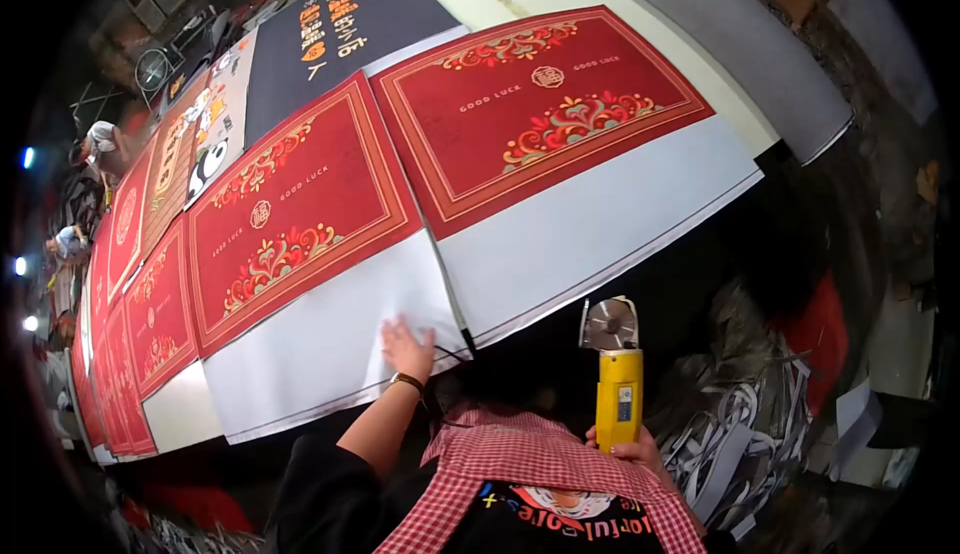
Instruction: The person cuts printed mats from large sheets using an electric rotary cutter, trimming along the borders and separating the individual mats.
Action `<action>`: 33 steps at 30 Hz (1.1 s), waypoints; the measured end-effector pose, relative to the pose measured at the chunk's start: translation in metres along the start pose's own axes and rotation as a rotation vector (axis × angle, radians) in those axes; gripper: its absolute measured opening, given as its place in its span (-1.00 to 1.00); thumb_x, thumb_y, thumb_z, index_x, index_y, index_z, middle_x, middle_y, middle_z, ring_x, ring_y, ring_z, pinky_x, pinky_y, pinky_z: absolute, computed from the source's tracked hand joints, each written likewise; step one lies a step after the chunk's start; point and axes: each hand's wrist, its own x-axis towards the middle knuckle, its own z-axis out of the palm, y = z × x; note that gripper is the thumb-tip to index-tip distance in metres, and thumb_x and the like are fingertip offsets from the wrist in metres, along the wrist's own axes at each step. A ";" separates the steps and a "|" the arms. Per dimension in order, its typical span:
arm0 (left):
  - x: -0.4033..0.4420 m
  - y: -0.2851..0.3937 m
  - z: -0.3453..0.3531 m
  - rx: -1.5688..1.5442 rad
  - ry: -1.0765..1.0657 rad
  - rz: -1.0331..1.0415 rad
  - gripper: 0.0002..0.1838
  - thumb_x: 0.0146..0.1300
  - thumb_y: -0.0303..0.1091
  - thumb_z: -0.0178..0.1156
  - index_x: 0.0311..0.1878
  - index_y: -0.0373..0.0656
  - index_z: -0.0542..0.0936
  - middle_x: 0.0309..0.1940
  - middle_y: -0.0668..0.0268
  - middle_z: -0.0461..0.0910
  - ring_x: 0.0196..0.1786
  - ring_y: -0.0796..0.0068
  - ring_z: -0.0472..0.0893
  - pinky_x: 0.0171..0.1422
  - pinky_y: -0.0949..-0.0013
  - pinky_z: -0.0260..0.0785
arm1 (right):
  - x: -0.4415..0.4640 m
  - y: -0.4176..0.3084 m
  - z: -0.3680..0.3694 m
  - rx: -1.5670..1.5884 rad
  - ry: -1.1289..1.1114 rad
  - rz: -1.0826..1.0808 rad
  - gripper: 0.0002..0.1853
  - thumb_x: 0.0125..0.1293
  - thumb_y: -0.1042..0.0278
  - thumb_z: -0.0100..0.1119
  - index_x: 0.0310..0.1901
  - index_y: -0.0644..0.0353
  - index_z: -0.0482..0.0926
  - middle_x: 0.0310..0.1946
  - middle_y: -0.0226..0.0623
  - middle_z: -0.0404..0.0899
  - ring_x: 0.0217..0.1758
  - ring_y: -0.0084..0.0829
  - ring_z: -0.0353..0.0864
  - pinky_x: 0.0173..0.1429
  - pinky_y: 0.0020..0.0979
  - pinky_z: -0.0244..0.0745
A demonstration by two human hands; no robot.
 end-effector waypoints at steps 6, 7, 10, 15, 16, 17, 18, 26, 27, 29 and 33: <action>0.013 -0.065 0.035 -0.677 0.074 -1.219 -0.22 0.12 0.07 0.17 0.24 -0.36 0.28 0.18 0.03 0.35 0.20 0.10 0.37 0.28 0.10 0.20 | -0.040 -0.048 -0.076 -0.090 0.000 -0.129 -0.33 -0.02 0.49 0.29 0.17 0.34 0.27 -0.07 0.02 0.53 0.01 -0.20 0.58 0.17 -0.14 0.47; 0.010 -0.067 0.033 -1.138 0.291 -1.268 -0.40 0.13 -0.08 0.22 0.13 -0.33 0.45 0.02 0.12 0.55 0.02 0.21 0.56 0.15 0.20 0.37 | -0.041 -0.053 -0.086 -0.083 0.060 -0.136 -0.31 -0.06 0.47 0.35 0.16 0.31 0.28 -0.08 -0.02 0.55 0.01 -0.24 0.58 0.19 -0.13 0.44; -0.009 -0.008 -0.018 -1.051 0.617 -1.113 -0.47 0.11 -0.24 0.18 0.05 -0.47 0.45 0.03 0.03 0.54 -0.02 0.16 0.57 0.06 0.23 0.40 | -0.042 -0.081 -0.113 -0.122 0.077 -0.103 -0.31 -0.06 0.47 0.36 0.16 0.31 0.28 -0.08 -0.02 0.55 0.01 -0.24 0.58 0.19 -0.13 0.44; -0.013 0.001 0.004 -1.163 0.852 -0.894 -0.60 0.05 -0.46 0.01 -0.07 -0.56 0.49 -0.13 -0.13 0.59 -0.14 0.05 0.63 -0.03 0.18 0.46 | -0.017 -0.171 -0.143 -0.269 0.146 -0.026 -0.30 -0.06 0.47 0.37 0.16 0.31 0.27 -0.08 -0.01 0.55 0.00 -0.23 0.59 0.19 -0.11 0.44; -0.023 0.022 0.004 -1.116 0.844 -0.969 -0.62 0.04 -0.50 -0.01 -0.07 -0.54 0.50 -0.14 -0.09 0.60 -0.18 0.09 0.64 -0.09 0.20 0.48 | -0.012 -0.191 -0.147 -0.306 0.164 -0.004 -0.30 -0.06 0.47 0.37 0.16 0.31 0.26 -0.08 -0.01 0.55 0.00 -0.23 0.59 0.19 -0.11 0.44; -0.025 0.029 0.021 -1.196 0.825 -1.009 -0.62 0.02 -0.53 -0.01 -0.07 -0.52 0.50 -0.15 -0.03 0.61 -0.14 0.11 0.64 -0.06 0.19 0.47 | -0.008 -0.210 -0.150 -0.340 0.183 0.018 -0.30 -0.06 0.47 0.38 0.16 0.31 0.26 -0.08 -0.01 0.55 0.00 -0.23 0.59 0.19 -0.11 0.44; -0.031 0.040 0.043 -1.158 0.853 -0.937 -0.62 0.01 -0.56 -0.02 -0.07 -0.51 0.50 -0.16 -0.01 0.61 -0.13 0.14 0.63 -0.02 0.19 0.46 | -0.003 -0.230 -0.153 -0.376 0.200 0.041 -0.29 -0.06 0.47 0.38 0.16 0.31 0.26 -0.08 -0.01 0.55 0.00 -0.23 0.59 0.19 -0.11 0.44; -0.040 0.192 0.023 -1.739 1.137 -0.988 -0.59 0.04 -0.56 -0.02 0.02 -0.45 0.42 -0.19 0.01 0.56 -0.21 0.14 0.62 -0.30 0.22 0.51 | 0.042 -0.359 -0.155 -0.735 0.273 0.164 -0.28 -0.06 0.48 0.40 0.16 0.30 0.24 -0.08 0.01 0.54 -0.01 -0.22 0.60 0.18 -0.08 0.44; -0.052 0.193 0.015 -1.695 1.187 -0.995 -0.60 0.04 -0.58 -0.02 0.02 -0.43 0.42 -0.21 0.03 0.55 -0.26 0.15 0.63 -0.34 0.24 0.51 | 0.045 -0.371 -0.154 -0.799 0.283 0.179 -0.27 -0.06 0.48 0.40 0.16 0.30 0.23 -0.08 0.01 0.54 -0.01 -0.22 0.60 0.18 -0.08 0.44; -0.084 0.175 0.017 -1.871 1.192 -0.988 -0.74 0.10 -0.60 -0.01 -0.09 -0.40 0.43 -0.26 0.07 0.55 -0.40 0.25 0.61 -0.45 0.40 0.51 | 0.047 -0.390 -0.148 -0.931 0.337 0.201 -0.27 -0.06 0.48 0.41 0.16 0.30 0.23 -0.08 0.01 0.54 -0.01 -0.22 0.60 0.18 -0.08 0.44; -0.158 0.198 0.028 -1.865 1.342 -0.991 -0.71 0.20 -0.57 0.06 -0.01 -0.43 0.37 -0.14 0.06 0.51 -0.31 0.24 0.61 -0.36 0.39 0.59 | 0.057 -0.431 -0.168 -1.088 0.206 0.239 -0.28 -0.06 0.48 0.41 0.15 0.30 0.23 -0.08 0.02 0.54 -0.03 -0.21 0.61 0.17 -0.07 0.45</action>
